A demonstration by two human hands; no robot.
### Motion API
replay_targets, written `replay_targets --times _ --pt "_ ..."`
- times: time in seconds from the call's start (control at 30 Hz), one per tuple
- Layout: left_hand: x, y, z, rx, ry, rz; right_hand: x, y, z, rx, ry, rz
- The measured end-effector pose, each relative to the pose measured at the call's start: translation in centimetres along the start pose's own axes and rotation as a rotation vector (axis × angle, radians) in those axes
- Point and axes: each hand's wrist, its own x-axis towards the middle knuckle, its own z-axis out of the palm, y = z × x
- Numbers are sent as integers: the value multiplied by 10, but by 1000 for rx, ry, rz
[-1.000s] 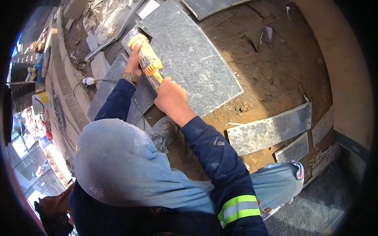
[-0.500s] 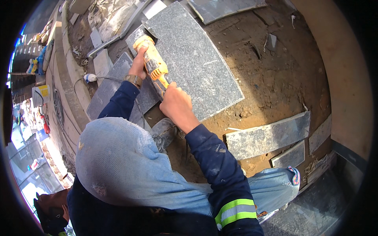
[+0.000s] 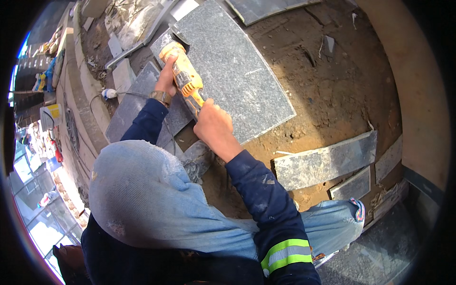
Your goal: The person uses a handheld power tool to cut a straight line along a large grey tile placed on the ground. The person remains seated cross-legged throughout the process, guiding the tool steadily across the tile surface.
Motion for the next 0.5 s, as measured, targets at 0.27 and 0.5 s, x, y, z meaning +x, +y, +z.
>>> replay_targets --times 0.27,0.5 --pt "-5 2 1 10 7 -7 -4 4 2 49 44 -20" --pt "-8 2 2 8 3 -8 -5 2 -3 18 -15 13"
